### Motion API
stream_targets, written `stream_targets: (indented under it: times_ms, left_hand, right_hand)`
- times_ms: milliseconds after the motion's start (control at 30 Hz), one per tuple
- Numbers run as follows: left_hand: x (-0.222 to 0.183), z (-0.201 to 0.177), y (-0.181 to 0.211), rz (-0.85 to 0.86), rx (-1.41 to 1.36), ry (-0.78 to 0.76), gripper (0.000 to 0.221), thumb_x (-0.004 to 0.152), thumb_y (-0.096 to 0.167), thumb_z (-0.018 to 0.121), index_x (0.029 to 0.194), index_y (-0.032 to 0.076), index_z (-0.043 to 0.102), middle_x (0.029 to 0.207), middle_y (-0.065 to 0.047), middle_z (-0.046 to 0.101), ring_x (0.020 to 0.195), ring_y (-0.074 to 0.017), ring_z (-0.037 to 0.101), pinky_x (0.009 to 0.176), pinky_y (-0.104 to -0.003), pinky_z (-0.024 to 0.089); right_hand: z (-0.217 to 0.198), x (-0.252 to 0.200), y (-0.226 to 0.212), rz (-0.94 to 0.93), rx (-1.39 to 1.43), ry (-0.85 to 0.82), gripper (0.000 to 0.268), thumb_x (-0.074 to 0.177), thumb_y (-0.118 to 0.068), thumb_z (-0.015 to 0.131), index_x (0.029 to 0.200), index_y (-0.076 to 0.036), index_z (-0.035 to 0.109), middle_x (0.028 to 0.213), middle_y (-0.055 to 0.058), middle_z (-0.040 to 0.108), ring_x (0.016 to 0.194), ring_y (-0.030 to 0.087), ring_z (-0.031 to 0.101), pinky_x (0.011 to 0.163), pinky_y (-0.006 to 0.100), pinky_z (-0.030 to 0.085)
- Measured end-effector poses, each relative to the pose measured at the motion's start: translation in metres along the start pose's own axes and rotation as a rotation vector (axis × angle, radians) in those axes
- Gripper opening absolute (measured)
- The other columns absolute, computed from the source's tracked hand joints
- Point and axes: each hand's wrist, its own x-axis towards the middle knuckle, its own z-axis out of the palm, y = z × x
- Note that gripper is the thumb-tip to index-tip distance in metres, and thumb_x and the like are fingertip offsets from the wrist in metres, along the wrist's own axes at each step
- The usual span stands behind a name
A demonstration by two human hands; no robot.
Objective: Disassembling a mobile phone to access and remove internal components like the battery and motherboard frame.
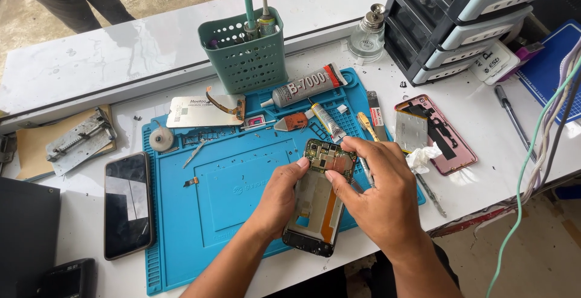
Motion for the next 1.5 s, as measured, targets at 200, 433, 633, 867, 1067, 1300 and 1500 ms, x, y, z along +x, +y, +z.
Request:
stream_targets:
  times_ms: [200, 433, 633, 867, 1067, 1300, 1500]
  left_hand:
    - [-0.006, 0.004, 0.008, 0.130, 0.038, -0.028, 0.040, 0.103, 0.040, 0.047, 0.106, 0.008, 0.071, 0.088, -0.006, 0.071, 0.073, -0.0199, 0.066, 0.059, -0.033, 0.054]
    - [-0.007, 0.006, 0.011, 0.045, 0.107, 0.030, 0.039, 0.101, 0.041, 0.046, 0.100, 0.010, 0.069, 0.085, -0.006, 0.071, 0.070, -0.0192, 0.067, 0.059, -0.030, 0.054]
    - [-0.005, 0.006, 0.008, 0.074, 0.049, -0.012, 0.027, 0.100, 0.033, 0.051, 0.095, 0.010, 0.064, 0.085, -0.007, 0.070, 0.070, -0.0189, 0.069, 0.058, -0.029, 0.054]
    - [-0.003, 0.008, 0.004, 0.042, -0.093, 0.051, 0.029, 0.100, 0.027, 0.053, 0.109, 0.004, 0.069, 0.097, -0.013, 0.075, 0.081, -0.0229, 0.071, 0.067, -0.032, 0.056]
    - [-0.005, 0.012, 0.009, 0.052, -0.068, 0.024, 0.035, 0.101, 0.031, 0.051, 0.111, 0.003, 0.069, 0.095, -0.013, 0.075, 0.077, -0.0221, 0.070, 0.065, -0.032, 0.056]
    - [-0.001, 0.006, 0.005, 0.110, -0.070, -0.050, 0.032, 0.102, 0.029, 0.054, 0.102, 0.002, 0.071, 0.088, -0.012, 0.075, 0.069, -0.0203, 0.069, 0.059, -0.032, 0.054]
    - [0.001, 0.003, 0.000, 0.094, -0.114, -0.130, 0.029, 0.102, 0.029, 0.056, 0.103, 0.002, 0.068, 0.093, -0.014, 0.077, 0.074, -0.0219, 0.074, 0.061, -0.032, 0.060]
  right_hand:
    - [-0.011, 0.001, 0.002, 0.124, 0.099, -0.071, 0.033, 0.086, -0.005, 0.071, 0.120, -0.006, 0.070, 0.113, 0.003, 0.076, 0.086, 0.018, 0.058, 0.070, 0.030, 0.050]
    - [-0.028, 0.008, 0.006, 0.290, 0.250, -0.269, 0.043, 0.082, -0.008, 0.066, 0.125, -0.014, 0.071, 0.116, 0.001, 0.074, 0.105, 0.013, 0.064, 0.078, 0.027, 0.048]
    - [-0.033, 0.010, 0.013, 0.372, 0.343, -0.315, 0.034, 0.087, -0.007, 0.069, 0.119, -0.015, 0.075, 0.113, -0.001, 0.076, 0.096, 0.011, 0.066, 0.083, 0.025, 0.050]
    - [-0.029, 0.009, 0.025, 0.423, 0.561, -0.311, 0.032, 0.088, -0.009, 0.073, 0.120, -0.006, 0.072, 0.112, 0.006, 0.079, 0.111, 0.016, 0.072, 0.099, 0.029, 0.057]
    - [-0.030, 0.009, 0.027, 0.469, 0.607, -0.305, 0.033, 0.086, -0.008, 0.074, 0.119, -0.005, 0.071, 0.111, 0.009, 0.080, 0.109, 0.018, 0.075, 0.090, 0.029, 0.063]
    - [-0.028, 0.008, 0.031, 0.446, 0.662, -0.289, 0.028, 0.086, -0.006, 0.074, 0.114, -0.004, 0.072, 0.109, 0.009, 0.080, 0.107, 0.018, 0.075, 0.089, 0.030, 0.062]
    - [-0.027, 0.007, 0.032, 0.425, 0.703, -0.276, 0.028, 0.088, -0.007, 0.074, 0.115, -0.003, 0.071, 0.109, 0.011, 0.079, 0.105, 0.019, 0.075, 0.087, 0.030, 0.062]
